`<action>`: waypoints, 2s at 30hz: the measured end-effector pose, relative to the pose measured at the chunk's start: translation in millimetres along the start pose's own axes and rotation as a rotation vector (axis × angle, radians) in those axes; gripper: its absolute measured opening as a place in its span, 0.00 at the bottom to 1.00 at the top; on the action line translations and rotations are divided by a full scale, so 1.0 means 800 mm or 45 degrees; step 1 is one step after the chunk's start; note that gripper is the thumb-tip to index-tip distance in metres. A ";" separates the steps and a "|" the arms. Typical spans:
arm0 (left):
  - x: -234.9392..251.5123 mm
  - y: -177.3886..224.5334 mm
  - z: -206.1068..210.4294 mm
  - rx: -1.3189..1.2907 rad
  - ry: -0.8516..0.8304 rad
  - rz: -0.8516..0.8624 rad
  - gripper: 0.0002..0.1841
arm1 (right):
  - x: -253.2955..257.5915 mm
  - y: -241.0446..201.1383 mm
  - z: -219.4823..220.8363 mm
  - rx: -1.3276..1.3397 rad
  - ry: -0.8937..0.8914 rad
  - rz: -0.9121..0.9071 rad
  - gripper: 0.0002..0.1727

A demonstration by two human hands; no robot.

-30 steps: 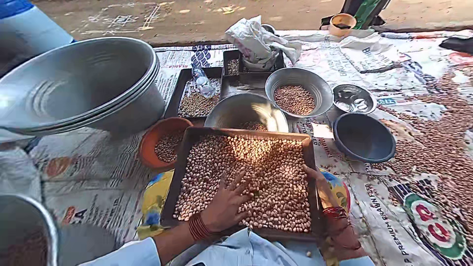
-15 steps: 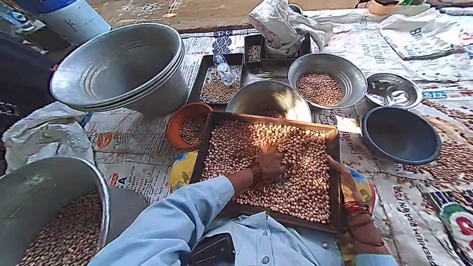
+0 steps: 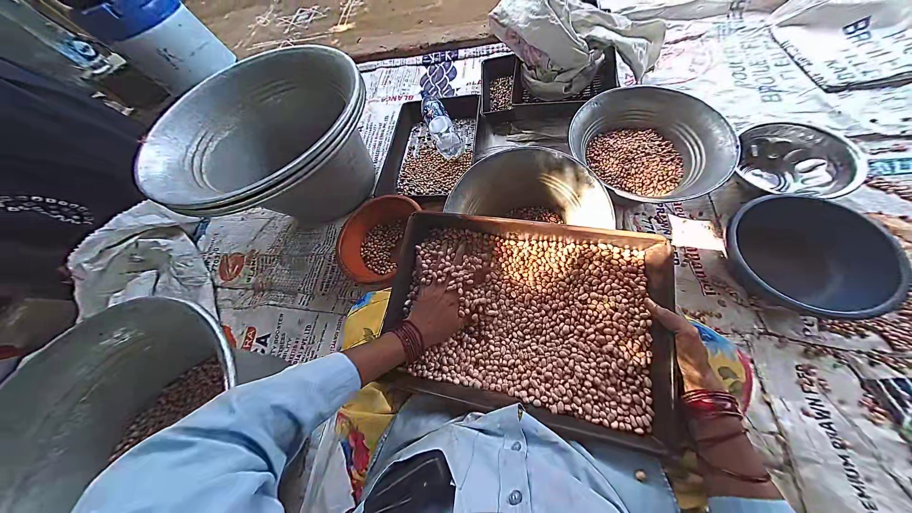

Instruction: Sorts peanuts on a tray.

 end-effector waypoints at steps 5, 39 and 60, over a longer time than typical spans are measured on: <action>0.065 0.103 -0.055 -0.324 0.374 0.224 0.27 | -0.001 -0.001 0.000 0.010 -0.017 -0.025 0.21; -0.064 0.073 0.040 -0.164 0.104 0.404 0.34 | -0.006 0.000 -0.002 -0.020 -0.023 -0.028 0.19; -0.057 0.104 0.029 -0.218 0.150 0.482 0.35 | -0.004 0.005 -0.006 -0.034 -0.031 0.005 0.23</action>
Point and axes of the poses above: each hand's wrist, its own x-axis towards the middle knuckle, its own z-axis out of the palm, y = z × x, the point moved 9 cm from there along x, towards the middle knuckle, and after that the axes turned 8 degrees about x, right-handed, at the moved point
